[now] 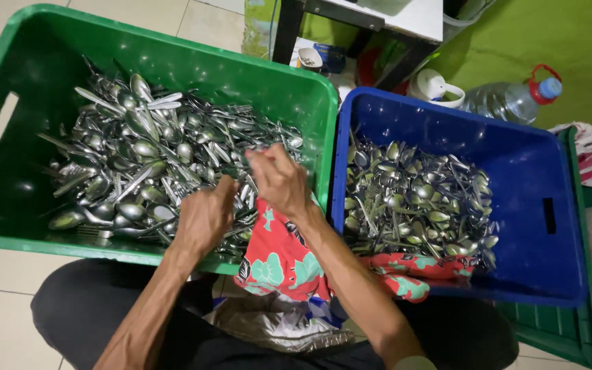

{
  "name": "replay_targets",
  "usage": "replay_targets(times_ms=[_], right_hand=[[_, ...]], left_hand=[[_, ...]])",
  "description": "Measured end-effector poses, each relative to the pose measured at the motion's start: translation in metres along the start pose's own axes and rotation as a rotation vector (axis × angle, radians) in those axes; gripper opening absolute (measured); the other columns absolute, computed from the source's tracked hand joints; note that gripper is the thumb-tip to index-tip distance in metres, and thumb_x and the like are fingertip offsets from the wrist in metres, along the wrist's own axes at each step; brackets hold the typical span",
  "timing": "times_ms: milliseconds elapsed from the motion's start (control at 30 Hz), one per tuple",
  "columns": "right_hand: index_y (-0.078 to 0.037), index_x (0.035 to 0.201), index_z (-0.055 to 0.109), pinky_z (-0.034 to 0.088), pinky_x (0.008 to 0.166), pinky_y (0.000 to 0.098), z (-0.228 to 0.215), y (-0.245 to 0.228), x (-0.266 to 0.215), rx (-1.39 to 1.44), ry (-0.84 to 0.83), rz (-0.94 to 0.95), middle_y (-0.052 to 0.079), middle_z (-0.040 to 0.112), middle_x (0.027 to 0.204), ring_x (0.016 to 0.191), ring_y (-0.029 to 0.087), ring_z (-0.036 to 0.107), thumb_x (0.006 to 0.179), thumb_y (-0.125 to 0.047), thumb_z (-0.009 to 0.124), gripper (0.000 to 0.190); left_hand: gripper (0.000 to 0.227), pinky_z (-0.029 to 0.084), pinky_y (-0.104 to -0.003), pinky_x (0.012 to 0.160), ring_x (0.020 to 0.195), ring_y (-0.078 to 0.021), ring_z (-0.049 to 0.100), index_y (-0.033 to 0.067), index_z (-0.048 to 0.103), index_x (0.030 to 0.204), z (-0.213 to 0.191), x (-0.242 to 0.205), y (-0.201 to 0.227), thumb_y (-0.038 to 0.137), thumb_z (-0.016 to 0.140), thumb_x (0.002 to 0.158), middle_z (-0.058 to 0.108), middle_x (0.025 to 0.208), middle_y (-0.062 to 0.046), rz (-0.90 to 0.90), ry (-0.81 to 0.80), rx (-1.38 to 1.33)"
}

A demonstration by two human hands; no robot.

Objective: Wiping and cleaning individual metal spoons using a cloth.

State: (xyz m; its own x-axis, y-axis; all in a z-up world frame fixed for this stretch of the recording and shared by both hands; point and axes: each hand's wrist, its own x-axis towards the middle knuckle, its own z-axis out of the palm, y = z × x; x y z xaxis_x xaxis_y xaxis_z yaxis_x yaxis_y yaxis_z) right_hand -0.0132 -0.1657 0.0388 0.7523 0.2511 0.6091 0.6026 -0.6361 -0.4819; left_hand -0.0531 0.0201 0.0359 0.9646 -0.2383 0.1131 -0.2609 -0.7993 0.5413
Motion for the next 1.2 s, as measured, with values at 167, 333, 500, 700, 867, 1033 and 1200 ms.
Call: replay_targets(times_ms=[167, 333, 500, 700, 867, 1033, 1200], right_hand=[[-0.007, 0.108, 0.074, 0.055, 0.063, 0.0376, 0.013, 0.035, -0.007, 0.011, 0.078, 0.143, 0.011, 0.064, 0.093, 0.075, 0.026, 0.068, 0.102, -0.008, 0.063, 0.013], [-0.005, 0.111, 0.075, 0.054, 0.057, 0.0369, 0.002, 0.005, -0.002, 0.006, -0.010, 0.108, 0.013, 0.062, 0.089, 0.069, 0.025, 0.067, 0.101, -0.012, 0.062, 0.018], [-0.004, 0.122, 0.072, 0.054, 0.062, 0.0374, 0.008, 0.027, -0.005, 0.036, 0.162, 0.184, 0.009, 0.062, 0.093, 0.075, 0.023, 0.066, 0.105, -0.007, 0.061, 0.021], [-0.004, 0.127, 0.070, 0.055, 0.059, 0.0317, 0.001, 0.000, -0.004, 0.024, 0.053, 0.024, 0.012, 0.062, 0.091, 0.076, 0.021, 0.067, 0.100, -0.004, 0.064, 0.028], [-0.002, 0.129, 0.069, 0.053, 0.070, 0.0340, 0.005, 0.028, -0.003, 0.074, 0.082, 0.251, 0.012, 0.064, 0.094, 0.082, 0.023, 0.068, 0.100, -0.002, 0.060, 0.030], [0.003, 0.128, 0.066, 0.052, 0.086, 0.0363, 0.002, 0.041, -0.008, 0.117, 0.183, 0.387, 0.014, 0.068, 0.108, 0.097, 0.027, 0.068, 0.103, -0.001, 0.058, 0.026], [0.001, 0.126, 0.067, 0.055, 0.088, 0.0355, -0.003, 0.017, -0.004, 0.136, 0.244, 0.265, 0.015, 0.067, 0.110, 0.100, 0.027, 0.068, 0.103, -0.002, 0.060, 0.025]], left_hand=[[0.012, 0.043, -0.050, 0.040, 0.051, -0.0375, 0.063, 0.0039, 0.052, 0.094, 0.024, -0.001, -0.017, 0.014, 0.051, 0.100, 0.066, 0.073, -0.019, 0.195, 0.155, 0.139], [0.025, 0.043, -0.050, 0.051, 0.054, -0.0363, 0.059, 0.0066, 0.058, 0.093, 0.015, 0.002, -0.006, 0.026, 0.052, 0.107, 0.062, 0.060, -0.018, -0.002, 0.091, -0.028], [0.036, 0.036, -0.034, 0.049, 0.051, -0.0136, 0.043, 0.0047, 0.062, 0.087, 0.016, 0.002, -0.010, 0.031, 0.048, 0.108, 0.048, 0.057, -0.004, -0.167, -0.026, -0.575], [0.036, 0.030, -0.031, 0.049, 0.054, -0.0091, 0.036, 0.0061, 0.061, 0.087, 0.018, 0.008, -0.009, 0.032, 0.045, 0.107, 0.041, 0.061, 0.005, -0.266, -0.067, -0.842], [0.039, 0.034, -0.028, 0.051, 0.056, -0.0075, 0.040, 0.0061, 0.063, 0.089, 0.009, 0.005, -0.001, 0.035, 0.046, 0.108, 0.045, 0.062, 0.004, -0.282, -0.020, -0.789], [0.040, 0.031, -0.028, 0.051, 0.055, -0.0087, 0.037, 0.0100, 0.073, 0.098, 0.017, 0.009, -0.011, 0.036, 0.043, 0.107, 0.046, 0.064, 0.004, -0.490, 0.095, -0.767], [0.033, 0.044, -0.033, 0.055, 0.058, -0.0137, 0.053, 0.0016, 0.059, 0.097, 0.023, 0.005, -0.012, 0.031, 0.049, 0.107, 0.058, 0.065, -0.003, -0.312, 0.192, -0.627]])
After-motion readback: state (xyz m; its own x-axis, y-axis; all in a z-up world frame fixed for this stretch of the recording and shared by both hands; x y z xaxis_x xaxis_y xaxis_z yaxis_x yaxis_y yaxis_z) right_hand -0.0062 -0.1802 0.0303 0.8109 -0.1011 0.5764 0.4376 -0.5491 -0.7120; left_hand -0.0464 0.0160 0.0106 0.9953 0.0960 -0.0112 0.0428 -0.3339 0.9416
